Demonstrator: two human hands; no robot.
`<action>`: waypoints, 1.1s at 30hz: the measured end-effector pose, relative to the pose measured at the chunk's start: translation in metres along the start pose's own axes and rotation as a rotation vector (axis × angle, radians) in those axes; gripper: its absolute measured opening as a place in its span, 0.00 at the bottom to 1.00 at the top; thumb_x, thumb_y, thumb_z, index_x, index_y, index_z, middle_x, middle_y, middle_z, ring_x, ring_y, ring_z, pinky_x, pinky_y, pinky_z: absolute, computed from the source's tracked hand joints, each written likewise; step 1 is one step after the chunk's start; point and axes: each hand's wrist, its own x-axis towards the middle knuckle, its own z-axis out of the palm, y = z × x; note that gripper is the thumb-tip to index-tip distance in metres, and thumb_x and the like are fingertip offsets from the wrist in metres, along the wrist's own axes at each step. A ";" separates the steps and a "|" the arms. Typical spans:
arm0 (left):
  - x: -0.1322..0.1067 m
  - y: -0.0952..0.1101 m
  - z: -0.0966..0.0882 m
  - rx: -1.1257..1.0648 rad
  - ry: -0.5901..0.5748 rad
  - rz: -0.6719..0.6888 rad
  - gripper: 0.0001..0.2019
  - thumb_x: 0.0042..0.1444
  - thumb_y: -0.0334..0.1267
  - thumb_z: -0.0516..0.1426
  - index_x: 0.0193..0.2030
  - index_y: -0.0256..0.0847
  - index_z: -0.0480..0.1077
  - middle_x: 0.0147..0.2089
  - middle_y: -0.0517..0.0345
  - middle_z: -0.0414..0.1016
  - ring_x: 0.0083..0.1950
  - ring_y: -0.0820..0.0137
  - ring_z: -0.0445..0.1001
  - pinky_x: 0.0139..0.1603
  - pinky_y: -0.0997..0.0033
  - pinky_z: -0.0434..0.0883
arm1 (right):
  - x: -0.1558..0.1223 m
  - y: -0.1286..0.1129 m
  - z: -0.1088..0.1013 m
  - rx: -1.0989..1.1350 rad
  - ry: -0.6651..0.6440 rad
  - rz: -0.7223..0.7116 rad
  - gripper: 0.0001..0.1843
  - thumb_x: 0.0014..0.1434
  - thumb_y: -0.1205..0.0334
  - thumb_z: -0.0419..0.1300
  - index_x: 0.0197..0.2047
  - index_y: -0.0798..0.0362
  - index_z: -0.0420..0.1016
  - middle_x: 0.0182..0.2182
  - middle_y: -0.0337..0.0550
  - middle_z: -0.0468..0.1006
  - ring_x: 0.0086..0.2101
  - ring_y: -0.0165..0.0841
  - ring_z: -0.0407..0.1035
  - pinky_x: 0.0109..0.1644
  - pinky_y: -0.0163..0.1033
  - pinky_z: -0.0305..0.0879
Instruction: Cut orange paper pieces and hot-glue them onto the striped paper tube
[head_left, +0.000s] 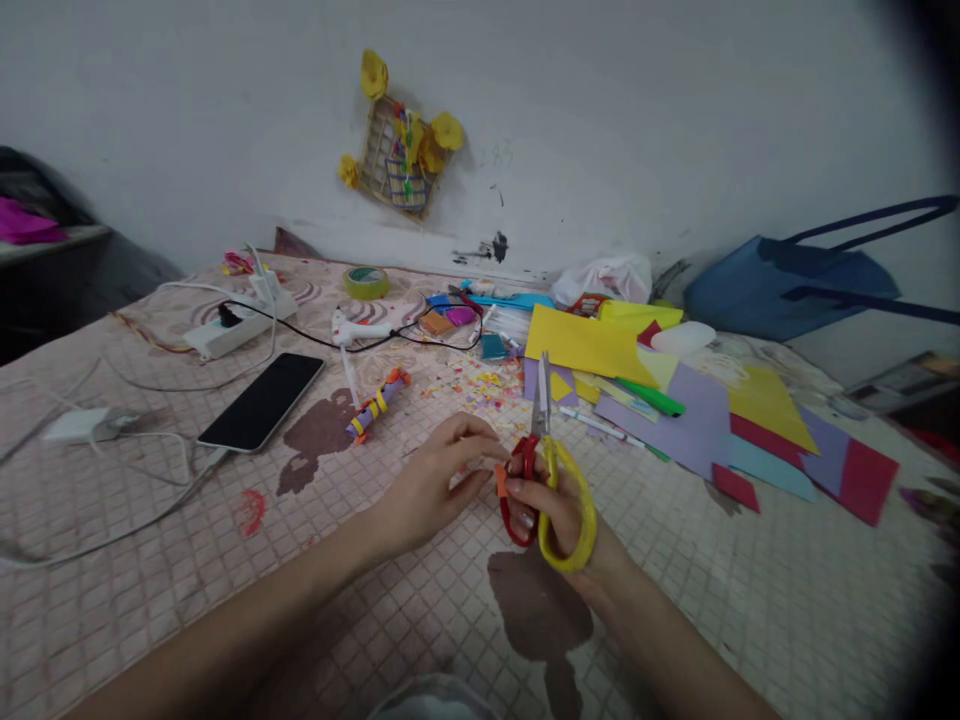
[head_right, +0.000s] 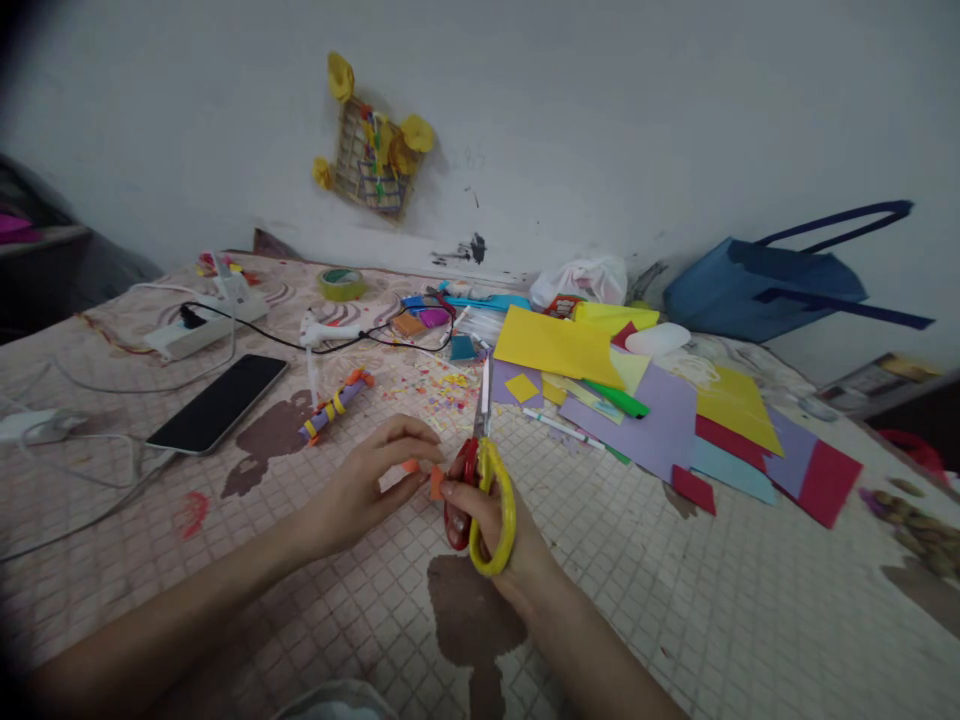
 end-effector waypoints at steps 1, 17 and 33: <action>0.000 0.001 -0.001 0.052 -0.022 0.046 0.09 0.56 0.31 0.53 0.40 0.43 0.73 0.48 0.49 0.68 0.49 0.64 0.66 0.50 0.65 0.64 | 0.000 0.000 0.000 0.025 -0.034 0.010 0.08 0.51 0.62 0.59 0.29 0.51 0.61 0.15 0.28 0.60 0.14 0.23 0.53 0.18 0.29 0.53; -0.003 -0.011 0.013 -0.371 -0.117 -0.421 0.08 0.49 0.40 0.59 0.29 0.37 0.68 0.27 0.59 0.69 0.28 0.74 0.66 0.30 0.74 0.63 | 0.006 0.001 -0.006 -0.335 0.193 -0.116 0.17 0.46 0.55 0.66 0.30 0.52 0.62 0.21 0.30 0.64 0.18 0.23 0.57 0.18 0.30 0.57; 0.003 -0.010 0.005 -0.562 0.079 -0.521 0.13 0.48 0.44 0.60 0.29 0.35 0.66 0.25 0.62 0.66 0.24 0.78 0.63 0.27 0.76 0.63 | 0.006 0.005 -0.003 -0.301 0.150 -0.096 0.18 0.52 0.46 0.60 0.30 0.52 0.63 0.17 0.30 0.64 0.15 0.23 0.57 0.17 0.30 0.56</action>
